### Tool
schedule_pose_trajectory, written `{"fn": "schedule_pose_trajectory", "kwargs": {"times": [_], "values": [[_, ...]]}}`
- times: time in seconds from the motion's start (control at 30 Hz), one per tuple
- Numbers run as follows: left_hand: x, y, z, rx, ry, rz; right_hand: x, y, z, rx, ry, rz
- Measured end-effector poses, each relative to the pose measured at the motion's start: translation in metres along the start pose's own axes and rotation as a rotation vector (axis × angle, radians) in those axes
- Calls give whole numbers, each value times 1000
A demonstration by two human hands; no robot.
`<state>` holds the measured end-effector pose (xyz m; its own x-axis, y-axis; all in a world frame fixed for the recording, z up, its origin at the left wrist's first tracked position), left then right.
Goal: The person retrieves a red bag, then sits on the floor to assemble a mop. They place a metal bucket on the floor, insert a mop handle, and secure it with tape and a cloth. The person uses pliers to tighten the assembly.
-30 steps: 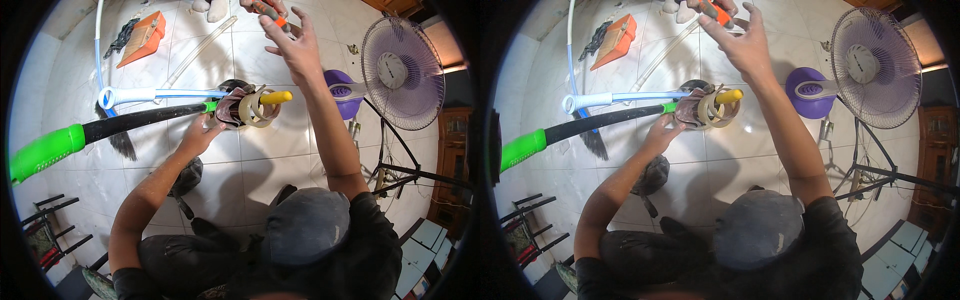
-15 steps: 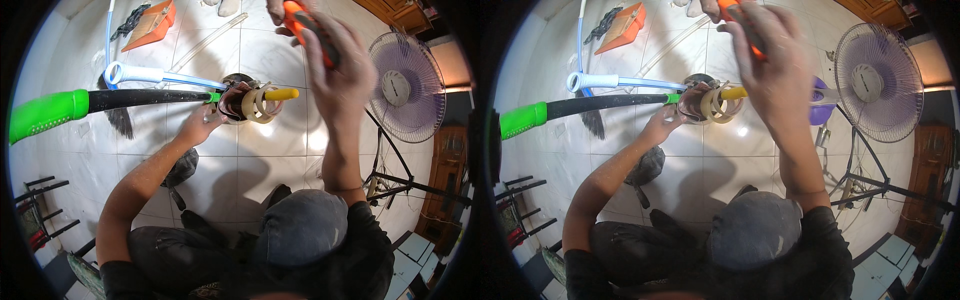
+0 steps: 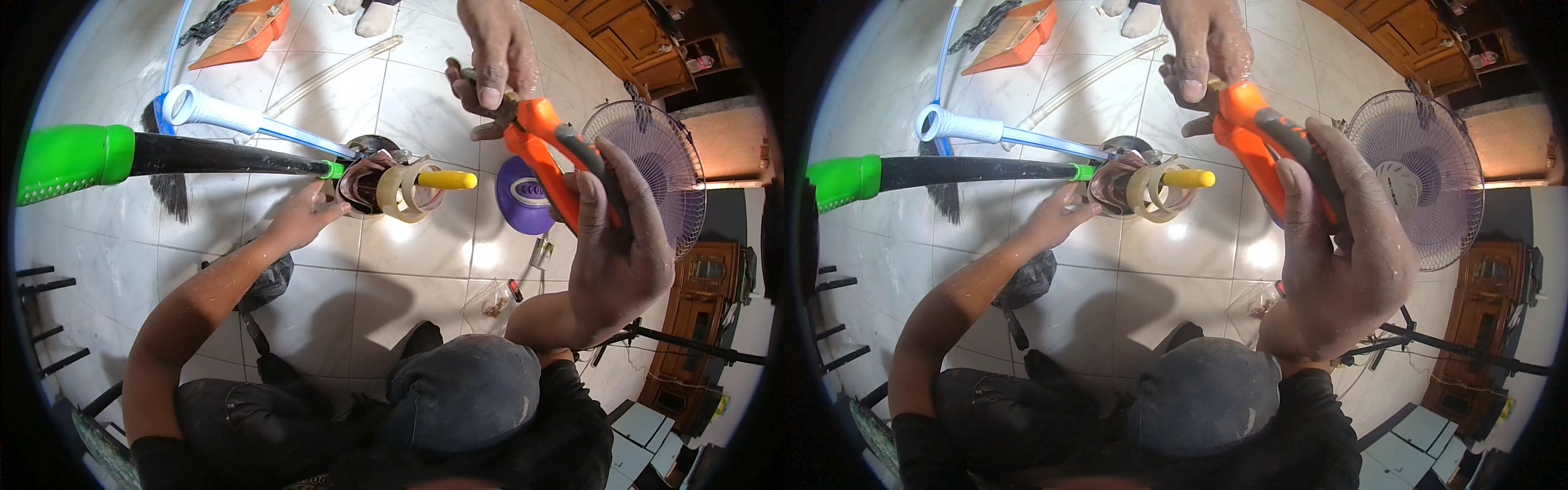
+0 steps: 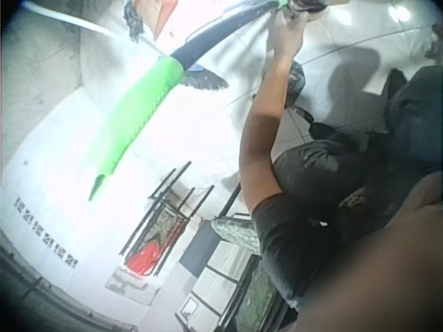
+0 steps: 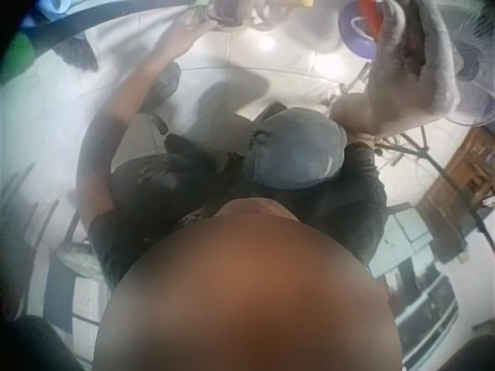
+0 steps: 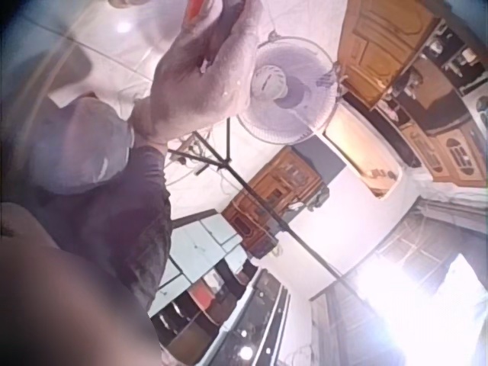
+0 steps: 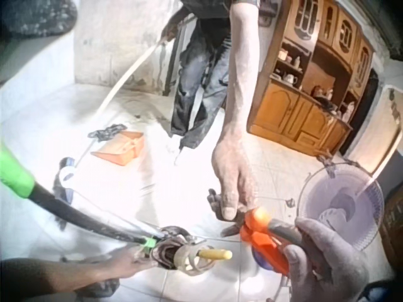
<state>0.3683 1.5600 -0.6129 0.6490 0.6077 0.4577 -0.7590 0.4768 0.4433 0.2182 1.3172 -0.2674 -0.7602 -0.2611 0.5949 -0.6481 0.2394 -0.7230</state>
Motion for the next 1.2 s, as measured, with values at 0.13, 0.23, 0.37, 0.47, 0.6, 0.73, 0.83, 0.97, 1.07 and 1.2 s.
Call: {"fn": "schedule_pose_trajectory", "kwargs": {"times": [0.13,0.23,0.37,0.47,0.6,0.73,0.83,0.97,1.07,1.2], "values": [[2,0,3,13,-22,-12,-3,0,1,63,27,-43],[4,2,3,30,-8,-34,-1,-3,7,105,-127,-51],[2,1,1,12,3,-29,2,0,10,21,-210,-13],[1,1,1,49,-7,-48,4,1,13,33,-205,3],[-1,-2,-2,11,53,-64,3,-2,11,111,-96,-20],[-1,-4,-2,0,42,-59,10,-3,2,217,1,-41],[0,-2,-2,22,51,-53,18,0,0,113,-5,-24],[1,-2,-3,5,39,-59,30,1,1,121,-201,-109],[0,-5,-4,-25,-49,-18,16,3,0,220,-194,-268],[2,-1,1,3,-13,-54,-16,-1,7,151,-111,-477]]}}
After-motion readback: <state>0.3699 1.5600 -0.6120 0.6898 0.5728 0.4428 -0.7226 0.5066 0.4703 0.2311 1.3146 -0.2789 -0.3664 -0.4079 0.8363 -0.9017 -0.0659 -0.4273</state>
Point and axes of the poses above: each hand's wrist, its own y-axis away from the middle knuckle, its own x-axis out of the back of the hand, z = x × y, the point moved 8 cm from there along -y, towards the middle knuckle, and after that the axes turned 6 degrees about x, right-handed, at the moved point
